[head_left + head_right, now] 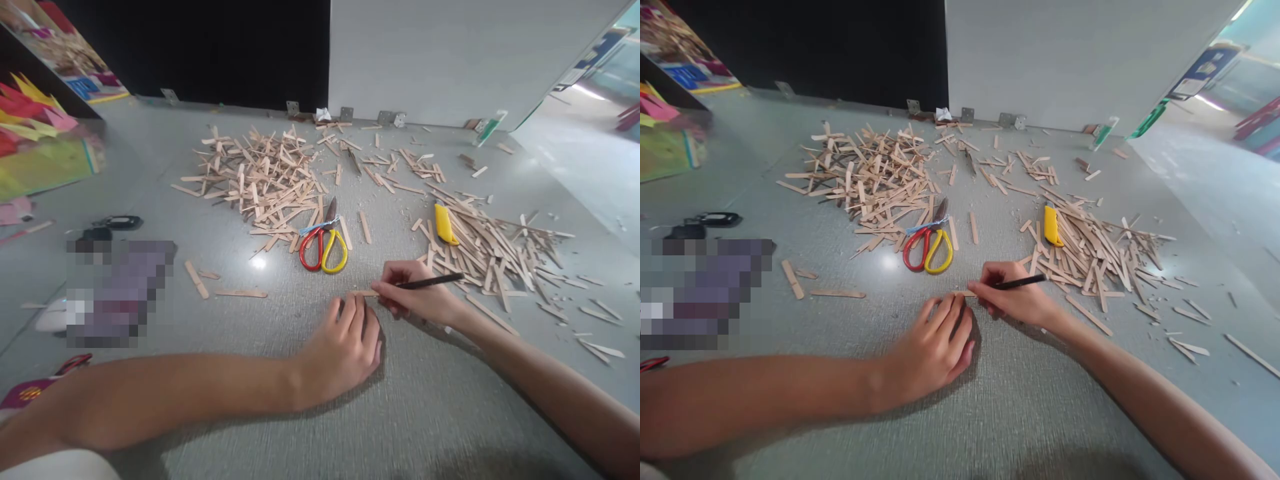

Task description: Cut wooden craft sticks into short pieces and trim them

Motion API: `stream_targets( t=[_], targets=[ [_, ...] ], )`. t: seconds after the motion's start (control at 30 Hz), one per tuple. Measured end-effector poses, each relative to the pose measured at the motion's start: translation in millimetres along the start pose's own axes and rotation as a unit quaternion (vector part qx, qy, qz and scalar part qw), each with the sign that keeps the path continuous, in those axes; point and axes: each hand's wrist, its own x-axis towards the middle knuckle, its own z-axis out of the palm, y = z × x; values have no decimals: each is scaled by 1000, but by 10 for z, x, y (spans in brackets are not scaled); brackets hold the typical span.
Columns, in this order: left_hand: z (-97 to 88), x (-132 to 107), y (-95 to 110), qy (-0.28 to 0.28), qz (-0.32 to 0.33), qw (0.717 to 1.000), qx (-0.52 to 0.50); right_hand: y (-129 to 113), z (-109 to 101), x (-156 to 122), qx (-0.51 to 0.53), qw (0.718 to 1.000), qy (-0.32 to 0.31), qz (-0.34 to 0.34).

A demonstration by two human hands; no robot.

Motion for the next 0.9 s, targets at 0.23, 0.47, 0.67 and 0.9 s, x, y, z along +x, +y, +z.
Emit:
stream_targets(
  t=[0.23, 0.47, 0.67, 0.9],
  targets=[
    [44, -27, 10, 0, 9, 1000, 12, 38, 65, -2, -13, 999, 37, -3],
    [59, -21, 12, -1, 4, 1000, 3, 105, 122, 11, -66, 993, 70, -64],
    [82, -23, -14, 5, 14, 1000, 20, 101, 94, 33, -35, 997, 52, -56],
    [102, -21, -36, -23, 29, 999, 15, 110, 21, 25, -30, 995, 46, -85]
  ],
)
